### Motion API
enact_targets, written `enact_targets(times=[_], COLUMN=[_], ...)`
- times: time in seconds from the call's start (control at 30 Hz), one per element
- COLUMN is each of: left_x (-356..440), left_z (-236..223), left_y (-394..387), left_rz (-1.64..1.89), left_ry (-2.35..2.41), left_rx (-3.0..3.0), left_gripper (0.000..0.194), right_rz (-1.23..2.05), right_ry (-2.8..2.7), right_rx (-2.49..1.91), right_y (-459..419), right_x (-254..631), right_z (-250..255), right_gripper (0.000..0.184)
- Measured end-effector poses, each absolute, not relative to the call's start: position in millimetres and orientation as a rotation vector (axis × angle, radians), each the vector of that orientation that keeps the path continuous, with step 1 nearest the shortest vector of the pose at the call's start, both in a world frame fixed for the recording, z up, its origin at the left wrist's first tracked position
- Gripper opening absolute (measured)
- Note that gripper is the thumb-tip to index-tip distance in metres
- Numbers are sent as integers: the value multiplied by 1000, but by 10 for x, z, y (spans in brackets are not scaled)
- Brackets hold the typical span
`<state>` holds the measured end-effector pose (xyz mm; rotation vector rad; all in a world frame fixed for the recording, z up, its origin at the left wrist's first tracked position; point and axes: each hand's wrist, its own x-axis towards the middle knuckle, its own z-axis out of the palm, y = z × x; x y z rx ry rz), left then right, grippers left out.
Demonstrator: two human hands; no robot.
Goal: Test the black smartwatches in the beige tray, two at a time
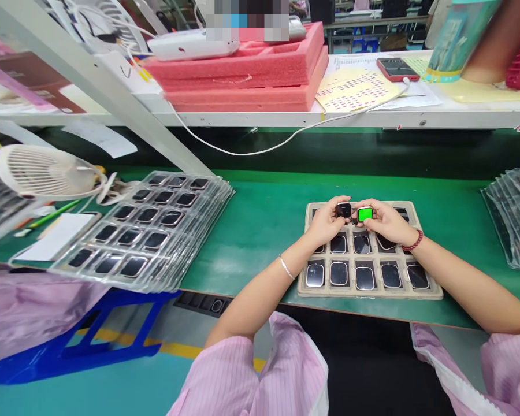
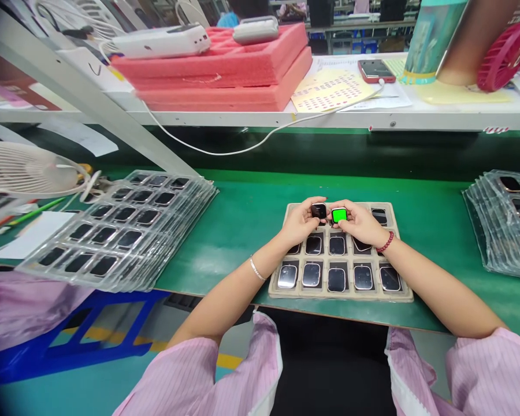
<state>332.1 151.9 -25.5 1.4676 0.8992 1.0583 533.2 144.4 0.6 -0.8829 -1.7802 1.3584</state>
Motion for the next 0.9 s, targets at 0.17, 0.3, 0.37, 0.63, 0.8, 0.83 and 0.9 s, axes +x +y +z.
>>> enact_targets(times=[0.17,0.3,0.37,0.63,0.8,0.83,0.9], left_x=[3329,3321,3320,3323,3318,3318,3318], left_z=[-221,-214,-205,-181,-204,-207,-200], left_y=[1508,1516,1517,1495,1504,1507,1511], left_rz=[1086,1106,1109,1071,1069,1075,1072], left_ry=[928,920,931,930,941,919,862], left_rx=[1483,1484,1471,1442,1401,1375,1321], left_gripper=[45,33,37,56,61,63,67], right_rz=[1380,1372,1379,1414,1449,1458,1485], right_ry=[-1767,-1771,-1764,-1754,-1674,-1642,-1558], right_rx=[-954,-930,-911,-935,-925,-921,-917], right_y=[1451,1449,1449,1460,1467,1471,1483], right_x=[5337,5333,5331,5351,5364,5365,5368], right_z=[-2,7,10,-31,-67,-74,-82], right_gripper=[31,38,43,45,56,59,64])
